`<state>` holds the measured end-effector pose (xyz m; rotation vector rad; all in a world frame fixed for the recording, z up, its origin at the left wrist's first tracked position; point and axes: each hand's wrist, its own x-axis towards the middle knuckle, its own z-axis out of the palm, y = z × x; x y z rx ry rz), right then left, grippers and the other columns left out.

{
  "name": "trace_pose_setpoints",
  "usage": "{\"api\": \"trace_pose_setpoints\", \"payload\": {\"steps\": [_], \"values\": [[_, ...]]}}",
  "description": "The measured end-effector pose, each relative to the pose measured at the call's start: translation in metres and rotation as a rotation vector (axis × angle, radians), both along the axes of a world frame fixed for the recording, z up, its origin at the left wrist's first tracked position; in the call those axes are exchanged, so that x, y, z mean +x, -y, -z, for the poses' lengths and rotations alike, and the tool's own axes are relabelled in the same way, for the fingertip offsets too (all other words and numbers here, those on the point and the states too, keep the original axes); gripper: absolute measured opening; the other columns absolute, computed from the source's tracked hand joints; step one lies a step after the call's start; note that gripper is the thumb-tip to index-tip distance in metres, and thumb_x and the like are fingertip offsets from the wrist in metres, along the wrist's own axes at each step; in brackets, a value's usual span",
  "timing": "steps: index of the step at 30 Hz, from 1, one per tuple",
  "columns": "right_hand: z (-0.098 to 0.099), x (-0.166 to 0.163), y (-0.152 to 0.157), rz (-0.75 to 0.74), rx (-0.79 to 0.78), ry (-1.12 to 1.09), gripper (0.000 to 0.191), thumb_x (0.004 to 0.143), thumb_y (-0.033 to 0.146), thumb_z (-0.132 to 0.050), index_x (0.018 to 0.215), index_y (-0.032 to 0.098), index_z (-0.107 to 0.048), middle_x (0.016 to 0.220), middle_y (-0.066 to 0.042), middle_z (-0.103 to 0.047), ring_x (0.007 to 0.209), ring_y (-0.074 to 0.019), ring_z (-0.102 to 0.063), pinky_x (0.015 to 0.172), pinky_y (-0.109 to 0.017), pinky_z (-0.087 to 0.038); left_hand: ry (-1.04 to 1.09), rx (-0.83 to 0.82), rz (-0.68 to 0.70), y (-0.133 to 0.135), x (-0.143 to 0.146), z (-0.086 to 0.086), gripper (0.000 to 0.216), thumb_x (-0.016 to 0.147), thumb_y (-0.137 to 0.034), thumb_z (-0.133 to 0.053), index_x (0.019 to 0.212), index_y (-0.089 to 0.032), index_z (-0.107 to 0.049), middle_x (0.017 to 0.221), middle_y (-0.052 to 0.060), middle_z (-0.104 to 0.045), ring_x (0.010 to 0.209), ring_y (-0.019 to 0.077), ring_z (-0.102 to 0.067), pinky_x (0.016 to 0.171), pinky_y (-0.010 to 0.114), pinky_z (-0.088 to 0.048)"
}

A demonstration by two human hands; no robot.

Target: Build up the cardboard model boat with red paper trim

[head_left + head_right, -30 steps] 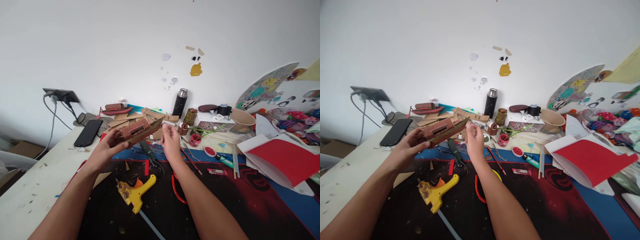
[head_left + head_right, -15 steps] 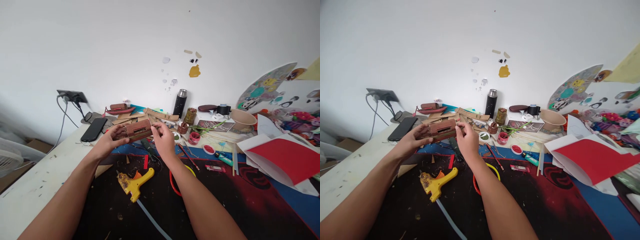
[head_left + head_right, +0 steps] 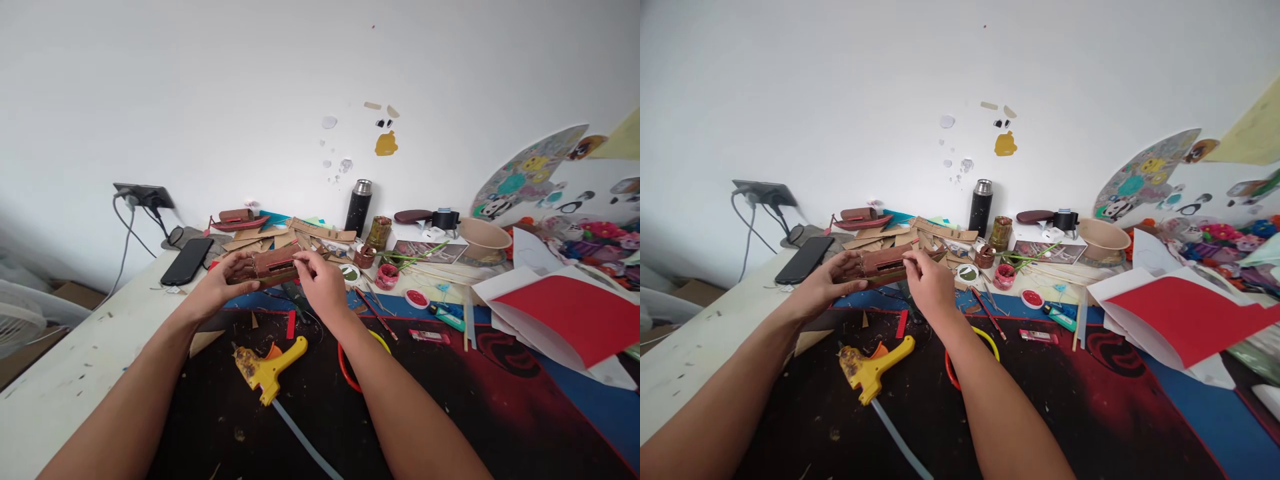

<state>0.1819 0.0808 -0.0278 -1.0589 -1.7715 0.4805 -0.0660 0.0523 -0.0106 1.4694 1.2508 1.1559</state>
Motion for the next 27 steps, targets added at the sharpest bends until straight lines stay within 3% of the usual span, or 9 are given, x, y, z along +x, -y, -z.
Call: {"api": "trace_pose_setpoints", "payload": {"steps": [6, 14, 22, 27], "values": [[-0.0001, 0.0008, -0.0011, -0.026, 0.01, -0.001, 0.028, 0.109, 0.037, -0.059, 0.115, 0.027, -0.084, 0.08, -0.003, -0.08, 0.073, -0.0245, -0.074, 0.08, -0.034, -0.053, -0.005, -0.008, 0.029, -0.0009, -0.0054, 0.0034, 0.076, 0.07, -0.059, -0.101, 0.131, -0.027, -0.07, 0.148, 0.017, -0.078, 0.142, 0.0396, -0.071, 0.119, 0.053, -0.059], [-0.0015, 0.0036, -0.0014, -0.053, 0.016, 0.021, 0.028, 0.11, 0.036, -0.059, 0.115, 0.028, -0.085, 0.082, -0.003, -0.082, 0.078, -0.0254, -0.077, 0.082, -0.034, -0.055, -0.041, 0.01, 0.003, -0.0017, -0.0085, 0.0071, 0.083, 0.071, -0.061, -0.1, 0.14, -0.028, -0.071, 0.148, 0.018, -0.078, 0.145, 0.0428, -0.069, 0.12, 0.057, -0.059], [0.0007, 0.0038, -0.0035, -0.061, 0.052, 0.049, 0.025, 0.11, 0.031, -0.06, 0.115, 0.029, -0.085, 0.11, -0.005, -0.088, 0.094, -0.0269, -0.082, 0.085, -0.034, -0.056, -0.028, 0.004, -0.003, -0.0022, -0.0099, 0.0051, 0.08, 0.067, -0.059, -0.102, 0.135, -0.028, -0.073, 0.15, 0.017, -0.077, 0.142, 0.0431, -0.07, 0.118, 0.057, -0.06], [0.0013, 0.0048, -0.0042, -0.063, 0.059, 0.067, 0.026, 0.11, 0.03, -0.06, 0.116, 0.029, -0.085, 0.104, -0.005, -0.088, 0.091, -0.0266, -0.082, 0.086, -0.035, -0.057, -0.022, -0.009, 0.025, -0.0009, -0.009, 0.0022, 0.079, 0.069, -0.057, -0.102, 0.136, -0.028, -0.071, 0.153, 0.017, -0.075, 0.145, 0.042, -0.068, 0.121, 0.055, -0.058]]}}
